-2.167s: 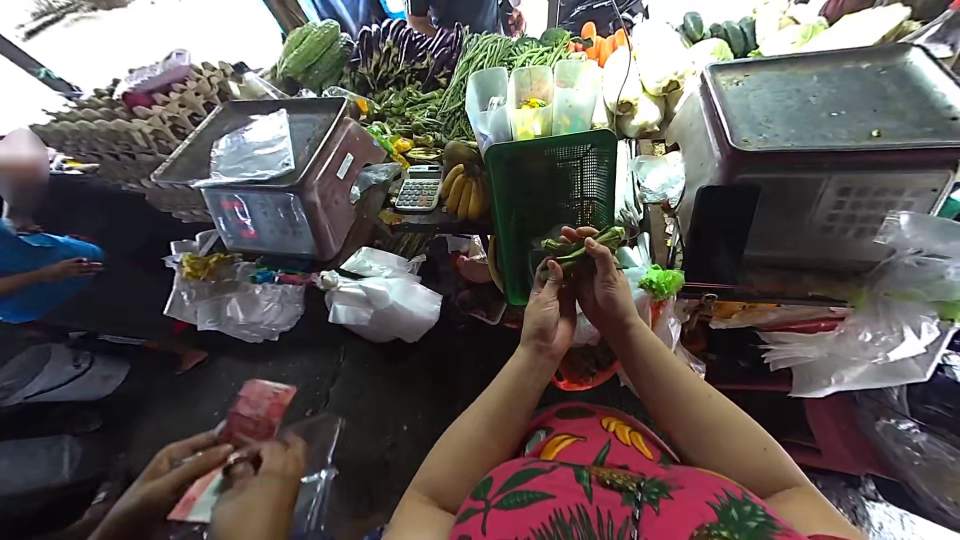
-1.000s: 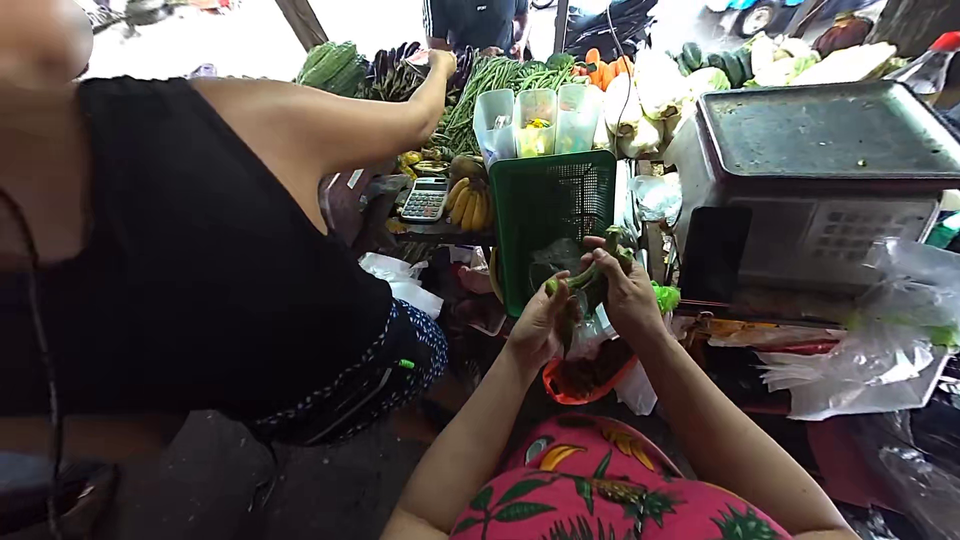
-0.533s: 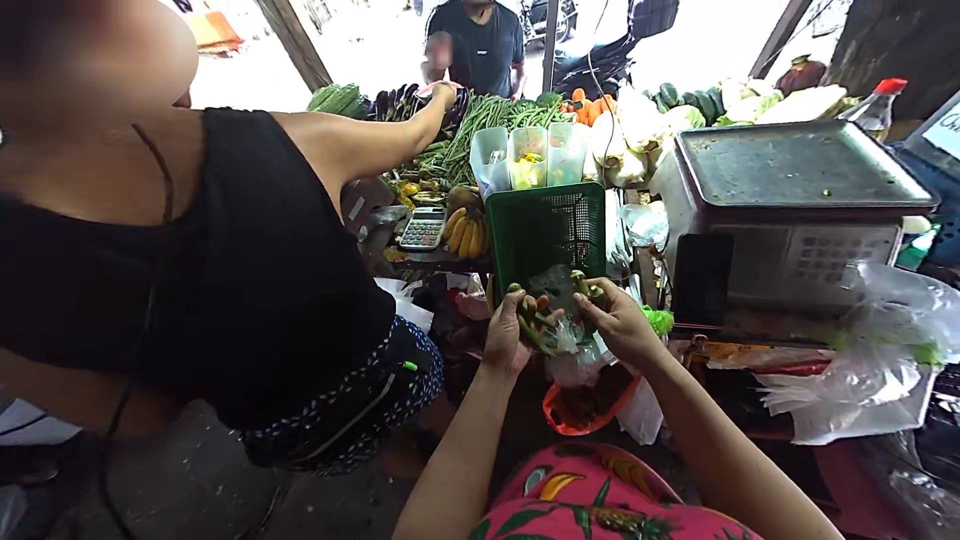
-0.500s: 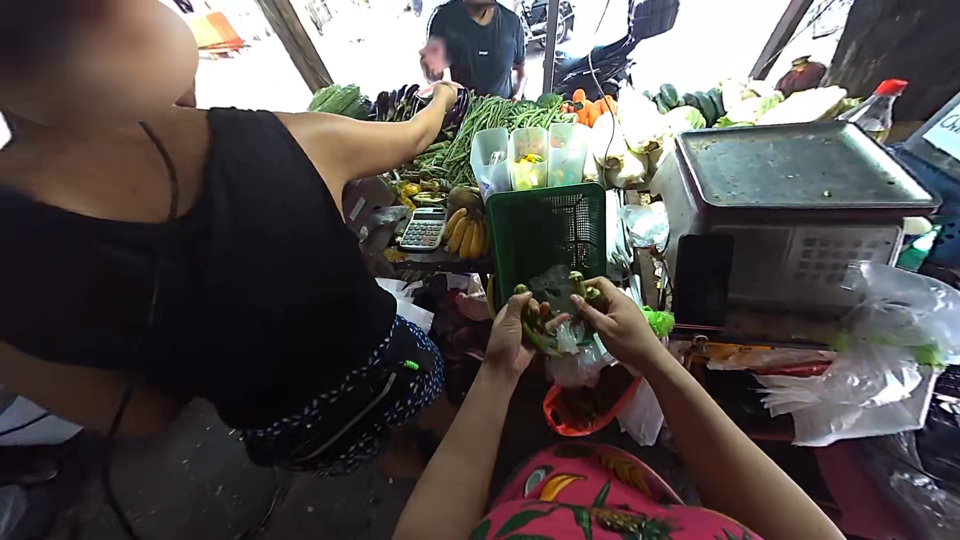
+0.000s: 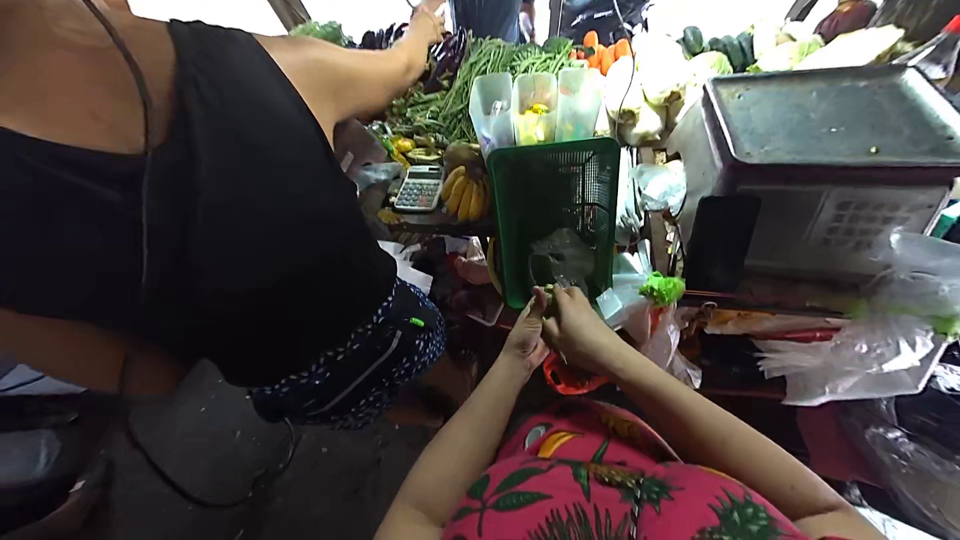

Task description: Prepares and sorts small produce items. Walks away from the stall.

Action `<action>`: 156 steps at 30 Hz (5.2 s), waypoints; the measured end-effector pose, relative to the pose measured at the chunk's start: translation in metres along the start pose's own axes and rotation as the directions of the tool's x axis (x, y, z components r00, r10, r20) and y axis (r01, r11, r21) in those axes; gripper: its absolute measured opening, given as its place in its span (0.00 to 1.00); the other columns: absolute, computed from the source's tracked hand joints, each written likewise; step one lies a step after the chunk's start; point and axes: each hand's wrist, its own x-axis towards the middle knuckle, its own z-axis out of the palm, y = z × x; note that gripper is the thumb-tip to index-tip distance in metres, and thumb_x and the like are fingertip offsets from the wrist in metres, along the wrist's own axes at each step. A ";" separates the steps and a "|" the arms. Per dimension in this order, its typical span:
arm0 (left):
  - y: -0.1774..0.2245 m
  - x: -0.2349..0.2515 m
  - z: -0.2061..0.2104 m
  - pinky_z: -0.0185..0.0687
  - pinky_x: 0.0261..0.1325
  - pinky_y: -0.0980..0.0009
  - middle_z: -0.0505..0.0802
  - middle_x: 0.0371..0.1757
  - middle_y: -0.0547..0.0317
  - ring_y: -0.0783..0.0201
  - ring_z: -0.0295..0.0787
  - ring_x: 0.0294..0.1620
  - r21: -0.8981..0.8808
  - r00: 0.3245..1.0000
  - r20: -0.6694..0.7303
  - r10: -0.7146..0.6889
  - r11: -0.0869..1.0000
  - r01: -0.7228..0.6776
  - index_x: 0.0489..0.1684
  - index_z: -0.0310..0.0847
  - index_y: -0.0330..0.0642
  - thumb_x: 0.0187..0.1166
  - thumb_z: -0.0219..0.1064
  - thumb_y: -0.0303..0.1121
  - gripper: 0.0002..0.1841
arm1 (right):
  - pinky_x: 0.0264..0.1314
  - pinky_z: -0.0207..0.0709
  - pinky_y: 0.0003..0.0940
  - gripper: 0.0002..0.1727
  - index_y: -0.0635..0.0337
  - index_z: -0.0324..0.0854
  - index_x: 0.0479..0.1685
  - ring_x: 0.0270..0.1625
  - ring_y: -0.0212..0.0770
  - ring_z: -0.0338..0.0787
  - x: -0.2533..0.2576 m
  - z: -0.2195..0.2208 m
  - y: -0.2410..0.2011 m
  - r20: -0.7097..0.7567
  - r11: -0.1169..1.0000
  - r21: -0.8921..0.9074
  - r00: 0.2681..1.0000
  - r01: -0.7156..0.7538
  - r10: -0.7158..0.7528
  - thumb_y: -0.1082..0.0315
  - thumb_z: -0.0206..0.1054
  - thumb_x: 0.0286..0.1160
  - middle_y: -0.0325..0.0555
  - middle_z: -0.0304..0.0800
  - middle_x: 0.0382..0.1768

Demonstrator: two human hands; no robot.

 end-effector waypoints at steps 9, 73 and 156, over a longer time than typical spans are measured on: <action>-0.013 0.016 -0.055 0.88 0.36 0.70 0.91 0.42 0.49 0.64 0.89 0.33 0.580 0.953 -0.158 0.258 0.806 -0.122 0.70 0.72 0.31 0.62 0.80 0.24 0.33 | 0.76 0.75 0.61 0.19 0.64 0.84 0.68 0.70 0.60 0.85 0.078 0.005 0.046 0.010 0.996 -0.036 0.997 0.080 -0.080 0.76 0.62 0.79 0.63 0.87 0.65; 0.020 0.047 0.009 0.90 0.52 0.65 0.93 0.46 0.53 0.64 0.92 0.46 0.603 0.890 0.258 0.376 0.657 -0.452 0.64 0.72 0.36 0.57 0.80 0.24 0.32 | 0.80 0.73 0.54 0.34 0.53 0.71 0.85 0.78 0.50 0.79 0.028 -0.023 0.057 -0.402 0.894 0.122 0.845 0.431 -0.353 0.50 0.66 0.81 0.50 0.78 0.79; 0.003 -0.036 0.134 0.75 0.21 0.81 0.84 0.23 0.61 0.75 0.75 0.16 0.008 0.941 -0.055 0.335 0.942 -0.335 0.39 0.84 0.38 0.82 0.65 0.26 0.03 | 0.63 0.79 0.26 0.29 0.50 0.84 0.26 0.31 0.22 0.83 -0.086 -0.106 0.108 -0.510 0.197 0.664 0.629 0.722 -0.587 0.49 0.45 0.94 0.27 0.81 0.20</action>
